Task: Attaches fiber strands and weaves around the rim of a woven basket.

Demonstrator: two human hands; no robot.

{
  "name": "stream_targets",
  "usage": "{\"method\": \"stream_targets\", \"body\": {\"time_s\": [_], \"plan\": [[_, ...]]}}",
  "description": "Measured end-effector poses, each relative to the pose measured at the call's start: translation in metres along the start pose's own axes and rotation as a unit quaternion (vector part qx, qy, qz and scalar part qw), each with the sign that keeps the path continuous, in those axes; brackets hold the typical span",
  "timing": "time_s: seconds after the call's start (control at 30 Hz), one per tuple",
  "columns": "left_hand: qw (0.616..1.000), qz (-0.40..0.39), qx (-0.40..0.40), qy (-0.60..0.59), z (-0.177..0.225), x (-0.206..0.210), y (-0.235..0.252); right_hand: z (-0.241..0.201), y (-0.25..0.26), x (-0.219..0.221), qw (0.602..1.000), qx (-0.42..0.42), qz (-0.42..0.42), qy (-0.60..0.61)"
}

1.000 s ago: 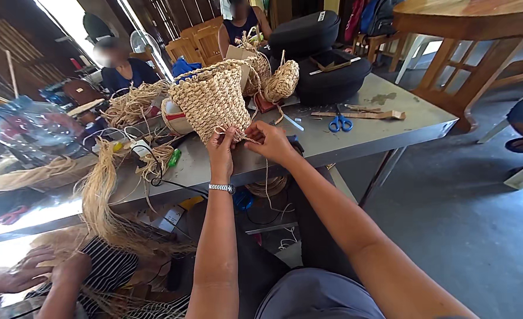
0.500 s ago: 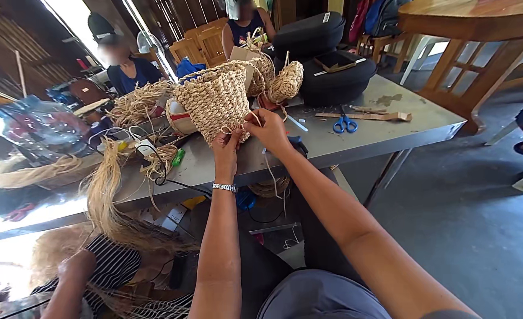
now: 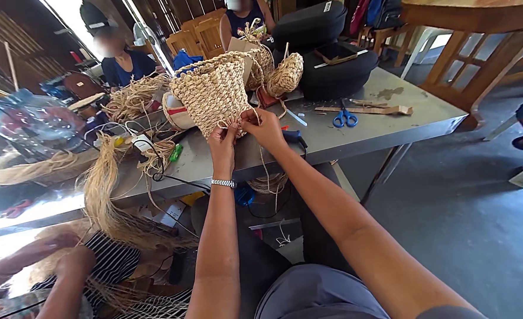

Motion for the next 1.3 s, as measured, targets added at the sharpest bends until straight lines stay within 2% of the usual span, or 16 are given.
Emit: {"method": "stream_targets", "body": {"time_s": [0.23,0.37,0.63,0.97,1.1,1.2,1.3], "plan": [[0.999,-0.025,0.018,0.045,0.006,-0.004,-0.018,0.0,-0.001,0.0,1.0,0.003,-0.006,-0.009],[1.0,-0.006,-0.001,0.013,0.001,0.001,-0.001,0.002,-0.001,0.001,1.0,-0.005,-0.003,-0.008],[0.999,0.017,0.004,-0.039,0.003,0.001,-0.002,-0.001,-0.003,0.003,1.0,-0.011,0.004,-0.004],[0.996,0.023,0.0,-0.086,0.004,-0.001,-0.003,-0.001,-0.003,0.004,0.996,0.01,0.018,0.092],[0.995,0.035,-0.008,-0.096,0.003,-0.002,-0.001,0.001,-0.003,0.001,0.991,0.012,0.057,0.12],[0.993,0.046,-0.011,-0.105,0.004,-0.004,-0.001,0.002,-0.002,-0.002,0.988,-0.017,0.09,0.122],[0.994,0.048,-0.01,-0.099,0.004,-0.003,-0.001,0.001,-0.003,-0.001,0.992,-0.077,0.083,0.06]]}}
Point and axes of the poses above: each hand's wrist, its own y-axis towards the middle knuckle, its own x-axis out of the palm, z = x × y, the point moved 2 cm from there along y, towards the middle knuckle, and after that the axes turned 7 degrees about z, right-handed, at the moved point
